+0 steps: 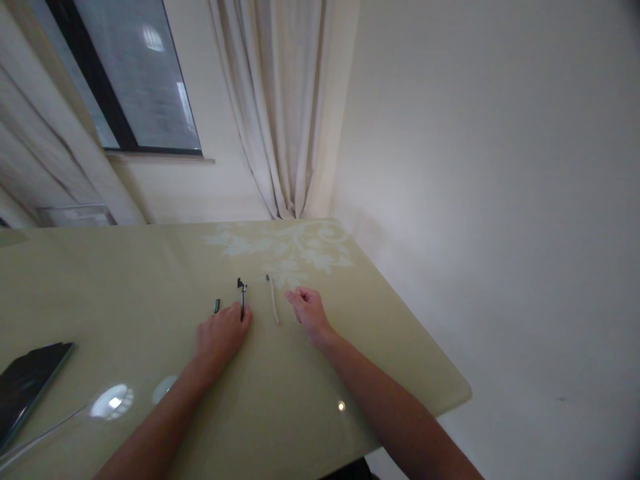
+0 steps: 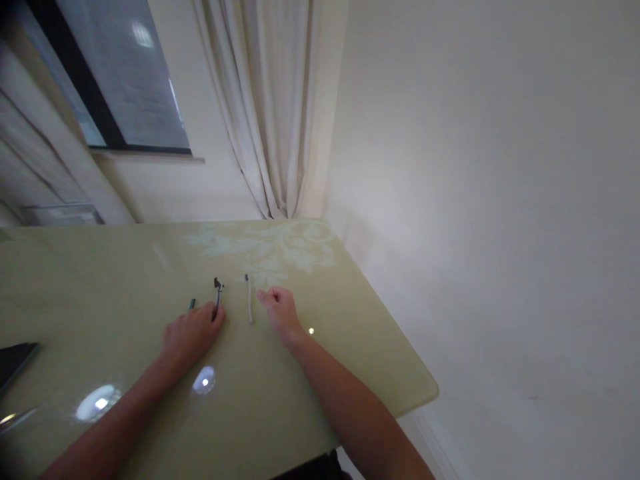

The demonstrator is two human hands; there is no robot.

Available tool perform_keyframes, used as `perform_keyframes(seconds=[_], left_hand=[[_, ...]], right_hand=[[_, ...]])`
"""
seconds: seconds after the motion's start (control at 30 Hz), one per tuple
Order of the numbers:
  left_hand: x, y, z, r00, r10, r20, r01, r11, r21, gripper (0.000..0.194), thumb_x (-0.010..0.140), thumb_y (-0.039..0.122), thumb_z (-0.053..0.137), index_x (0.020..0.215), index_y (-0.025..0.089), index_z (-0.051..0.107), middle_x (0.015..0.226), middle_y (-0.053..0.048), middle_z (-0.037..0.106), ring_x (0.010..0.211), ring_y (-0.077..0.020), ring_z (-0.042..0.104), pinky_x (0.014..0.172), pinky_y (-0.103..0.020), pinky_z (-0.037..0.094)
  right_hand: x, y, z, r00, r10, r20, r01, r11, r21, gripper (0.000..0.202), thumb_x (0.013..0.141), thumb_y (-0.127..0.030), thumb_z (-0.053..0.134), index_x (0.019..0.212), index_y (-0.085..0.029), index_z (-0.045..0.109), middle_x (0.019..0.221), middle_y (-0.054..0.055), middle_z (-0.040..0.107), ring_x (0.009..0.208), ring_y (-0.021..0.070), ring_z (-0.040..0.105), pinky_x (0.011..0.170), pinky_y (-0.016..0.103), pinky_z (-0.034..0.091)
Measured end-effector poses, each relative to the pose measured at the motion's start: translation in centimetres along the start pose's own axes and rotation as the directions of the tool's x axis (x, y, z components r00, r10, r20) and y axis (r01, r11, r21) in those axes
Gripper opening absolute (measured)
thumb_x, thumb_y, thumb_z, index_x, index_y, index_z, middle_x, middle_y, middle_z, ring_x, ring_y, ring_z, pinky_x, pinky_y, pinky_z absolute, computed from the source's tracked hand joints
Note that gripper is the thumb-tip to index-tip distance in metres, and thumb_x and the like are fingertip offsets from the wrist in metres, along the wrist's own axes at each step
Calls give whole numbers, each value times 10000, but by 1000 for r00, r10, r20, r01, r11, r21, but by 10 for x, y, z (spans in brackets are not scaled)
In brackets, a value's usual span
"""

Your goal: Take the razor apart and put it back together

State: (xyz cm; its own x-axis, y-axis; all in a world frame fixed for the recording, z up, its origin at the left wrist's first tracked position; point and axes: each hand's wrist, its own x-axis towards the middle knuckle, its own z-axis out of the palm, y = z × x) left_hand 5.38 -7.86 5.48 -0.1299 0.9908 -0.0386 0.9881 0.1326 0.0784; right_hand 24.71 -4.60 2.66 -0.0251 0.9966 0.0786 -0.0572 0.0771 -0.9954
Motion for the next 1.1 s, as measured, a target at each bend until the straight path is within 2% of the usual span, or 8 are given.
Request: perform_keyframes(seconds=[0.13, 0.3, 0.4, 0.57, 0.7, 0.87, 0.97, 1.1], left_hand=[[-18, -2, 3, 968, 111, -224, -128, 990, -65, 434, 1058, 443, 318, 929, 213, 663, 852, -109, 772, 769, -270, 739, 663, -321, 454], [-38, 11, 20, 782, 358, -510, -487, 862, -142, 432, 1043, 446, 398, 743, 228, 619, 626, -41, 673, 601, -181, 649, 626, -279, 412], [-38, 16, 26, 746, 392, -538, -580, 780, -236, 385, 1040, 436, 438, 797, 226, 652, 680, -40, 699, 601, -167, 639, 624, -270, 419], [-27, 3, 20, 780, 438, -447, -623, 608, -492, 340, 1005, 469, 557, 850, 212, 717, 781, -36, 687, 728, -177, 648, 707, -267, 473], [-15, -11, 9, 856, 319, -408, -517, 510, -687, 381, 963, 507, 605, 795, 202, 759, 821, -52, 703, 789, -187, 641, 723, -275, 491], [-17, -13, 5, 937, 226, -266, -317, 237, -918, 577, 893, 513, 713, 1404, 249, 659, 1221, -98, 710, 852, -165, 624, 754, -275, 538], [-24, -10, 6, 935, 311, -170, -196, 55, -979, 775, 785, 459, 847, 1491, 268, 592, 1232, -118, 701, 837, -161, 621, 739, -272, 546], [-28, -9, 7, 914, 381, -140, -131, -50, -990, 699, 739, 385, 898, 1395, 260, 690, 1159, -110, 747, 920, -203, 675, 823, -309, 567]], right_hand=[[-6, -4, 4, 991, -70, 116, 84, 990, -115, 492, 912, -638, 599, 694, -208, 501, 604, -54, 416, 584, 119, 369, 541, 250, 291], [-24, -19, 11, 927, -206, 314, 231, 972, -43, 555, 971, -718, 507, 963, -188, 671, 878, 27, 597, 807, 166, 537, 724, 269, 439], [-31, -25, 12, 915, -229, 332, 246, 969, -11, 547, 986, -703, 503, 914, -189, 676, 904, 42, 616, 861, 185, 570, 792, 289, 463], [-27, -25, 1, 905, -211, 370, 224, 975, 7, 487, 1003, -670, 503, 941, -197, 598, 832, 15, 596, 770, 164, 557, 758, 286, 461], [-15, -29, -20, 854, -126, 504, 175, 983, -51, 453, 1009, -649, 511, 1027, -201, 577, 745, -26, 546, 661, 136, 490, 653, 259, 404], [-15, -42, -30, 737, 4, 675, -69, 995, 69, 460, 940, -626, 645, 1062, -184, 619, 705, -61, 443, 568, 98, 346, 533, 233, 262], [-21, -45, -26, 662, 64, 747, -155, 987, 53, 517, 941, -688, 601, 976, -174, 642, 679, -66, 395, 545, 92, 296, 508, 245, 204], [-26, -43, -19, 639, 59, 767, -136, 990, 37, 590, 957, -746, 514, 830, -179, 615, 620, -75, 333, 529, 95, 258, 508, 256, 189]])
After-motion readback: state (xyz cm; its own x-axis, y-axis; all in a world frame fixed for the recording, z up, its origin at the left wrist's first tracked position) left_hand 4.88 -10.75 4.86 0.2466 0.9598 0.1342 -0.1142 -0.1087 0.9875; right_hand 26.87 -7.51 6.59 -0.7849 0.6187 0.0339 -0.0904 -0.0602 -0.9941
